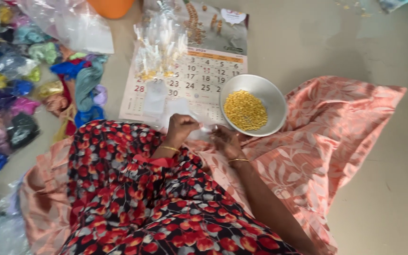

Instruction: The person sits on the floor and repeatedly picks small yellow beads from a metal bowl, places them into small clear plastic bags, and sets the filled bags aside on a calendar. The person continues this process throughout the clip.

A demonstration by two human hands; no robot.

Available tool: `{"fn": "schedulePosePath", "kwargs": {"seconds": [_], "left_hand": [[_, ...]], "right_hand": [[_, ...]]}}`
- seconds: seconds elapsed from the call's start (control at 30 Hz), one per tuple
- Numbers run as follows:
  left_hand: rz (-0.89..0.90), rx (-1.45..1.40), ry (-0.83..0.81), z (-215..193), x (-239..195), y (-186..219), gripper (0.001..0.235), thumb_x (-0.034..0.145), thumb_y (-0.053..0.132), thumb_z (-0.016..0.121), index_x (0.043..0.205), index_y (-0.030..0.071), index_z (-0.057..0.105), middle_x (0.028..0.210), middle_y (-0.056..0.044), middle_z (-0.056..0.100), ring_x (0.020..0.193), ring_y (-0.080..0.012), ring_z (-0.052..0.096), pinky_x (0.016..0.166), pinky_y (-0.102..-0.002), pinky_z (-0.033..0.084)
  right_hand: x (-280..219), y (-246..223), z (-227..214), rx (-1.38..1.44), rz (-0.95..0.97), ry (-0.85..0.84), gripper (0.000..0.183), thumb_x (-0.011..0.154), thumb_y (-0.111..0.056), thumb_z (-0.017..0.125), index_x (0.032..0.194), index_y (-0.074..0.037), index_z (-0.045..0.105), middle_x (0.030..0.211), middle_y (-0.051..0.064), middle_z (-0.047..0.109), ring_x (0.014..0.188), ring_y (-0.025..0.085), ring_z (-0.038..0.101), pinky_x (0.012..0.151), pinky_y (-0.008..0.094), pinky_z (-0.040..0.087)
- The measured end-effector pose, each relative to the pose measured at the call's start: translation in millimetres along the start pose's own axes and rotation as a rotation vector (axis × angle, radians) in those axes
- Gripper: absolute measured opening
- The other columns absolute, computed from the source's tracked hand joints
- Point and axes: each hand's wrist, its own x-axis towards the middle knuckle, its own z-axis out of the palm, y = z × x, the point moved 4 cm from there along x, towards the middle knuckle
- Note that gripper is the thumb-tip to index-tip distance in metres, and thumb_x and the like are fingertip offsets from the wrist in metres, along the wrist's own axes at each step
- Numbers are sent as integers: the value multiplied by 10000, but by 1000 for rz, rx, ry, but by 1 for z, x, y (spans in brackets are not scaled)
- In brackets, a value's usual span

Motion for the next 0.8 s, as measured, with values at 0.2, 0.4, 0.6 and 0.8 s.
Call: {"fn": "schedulePosePath", "kwargs": {"seconds": [0.2,0.4,0.6,0.8], "left_hand": [[-20,10,-113,34,-5,11,387,832,254,803,585,48,587,468,26,451,451,-59,405,395,-325,324],[-340,-67,-247,23,0,28,383,877,205,786,615,-5,603,520,10,463,460,-106,396,380,-311,324],[-368,-407,20,5,-13,-38,92,883,30,721,843,-52,738,723,-54,682,607,-112,593,527,-270,477],[-3,-215,66,17,-15,30,260,893,83,824,697,-33,699,595,-12,622,535,-54,521,473,-235,403]], "right_hand": [[17,3,-13,428,328,-558,193,1008,-132,655,1109,22,711,1041,145,729,939,211,713,815,322,608],[17,0,-20,-236,98,244,107,884,-79,758,807,-6,747,660,56,663,559,138,565,507,297,454],[26,44,-29,-1143,-759,133,142,779,-212,666,827,-143,781,891,162,728,825,389,674,753,478,512],[-2,-37,-5,-618,-356,216,209,1087,-185,623,1062,-3,723,843,97,677,739,175,594,703,323,523]]}}
